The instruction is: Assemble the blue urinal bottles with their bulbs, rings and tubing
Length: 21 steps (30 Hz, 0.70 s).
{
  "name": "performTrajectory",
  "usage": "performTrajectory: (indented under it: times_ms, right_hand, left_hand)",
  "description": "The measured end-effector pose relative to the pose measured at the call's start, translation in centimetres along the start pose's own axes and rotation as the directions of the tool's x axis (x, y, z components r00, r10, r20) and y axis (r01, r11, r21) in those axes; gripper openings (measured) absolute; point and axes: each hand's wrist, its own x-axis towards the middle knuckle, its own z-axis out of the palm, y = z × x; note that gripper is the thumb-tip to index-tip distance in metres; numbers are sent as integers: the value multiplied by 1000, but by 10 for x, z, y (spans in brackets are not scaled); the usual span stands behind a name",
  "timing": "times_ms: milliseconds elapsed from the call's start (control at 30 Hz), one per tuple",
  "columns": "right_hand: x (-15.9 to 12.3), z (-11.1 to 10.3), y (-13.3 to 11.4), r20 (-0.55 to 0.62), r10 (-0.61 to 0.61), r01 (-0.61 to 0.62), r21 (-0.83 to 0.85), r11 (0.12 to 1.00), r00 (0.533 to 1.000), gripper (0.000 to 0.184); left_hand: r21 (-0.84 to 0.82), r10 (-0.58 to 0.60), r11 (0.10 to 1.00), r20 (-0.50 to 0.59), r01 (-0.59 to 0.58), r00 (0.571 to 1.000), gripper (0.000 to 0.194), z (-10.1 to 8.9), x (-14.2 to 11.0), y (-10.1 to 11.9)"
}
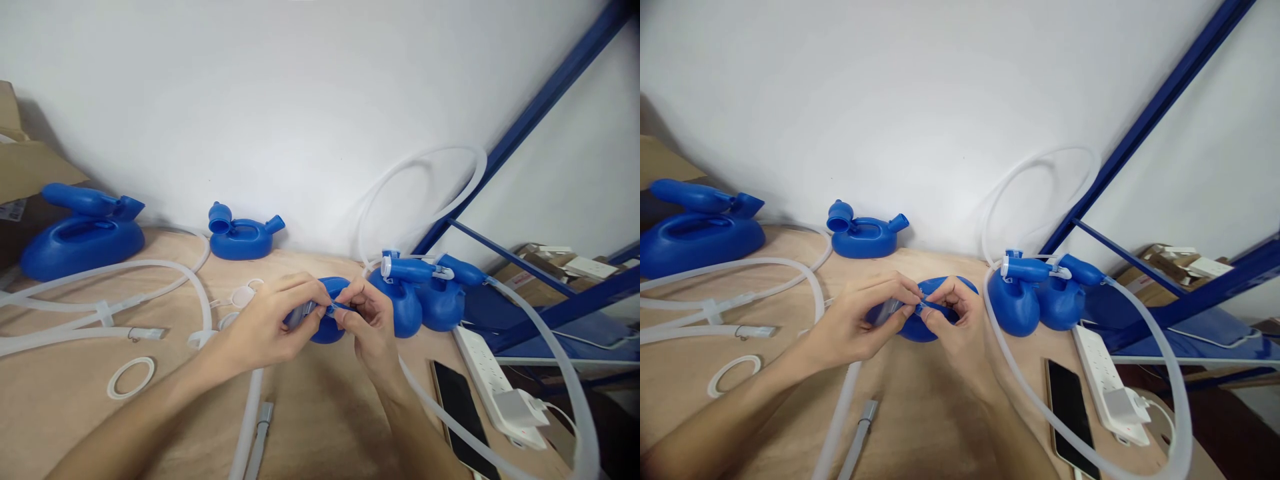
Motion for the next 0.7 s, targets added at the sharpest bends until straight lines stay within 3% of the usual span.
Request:
performTrajectory:
  times_ms: [233,467,600,700]
  right_hand:
    - [1,-5,3,41,52,-55,64,996,998,14]
    - [7,-7,-3,72,65,-69,59,996,995,15]
    - [13,-7,-16,140,58,-51,-57,997,988,20]
    - [17,-12,-25,229,21,54,-316,947,973,28]
  left_hand:
    - [-3,131,991,-49,-132,990,15,4,-2,-6]
    - [103,60,992,88,-69,994,20,-3,-2,-1]
    - [227,-73,974,246,16,967,50,-30,-4,-5]
    - [244,-178,963,270,112,946,59,-64,-6,-12]
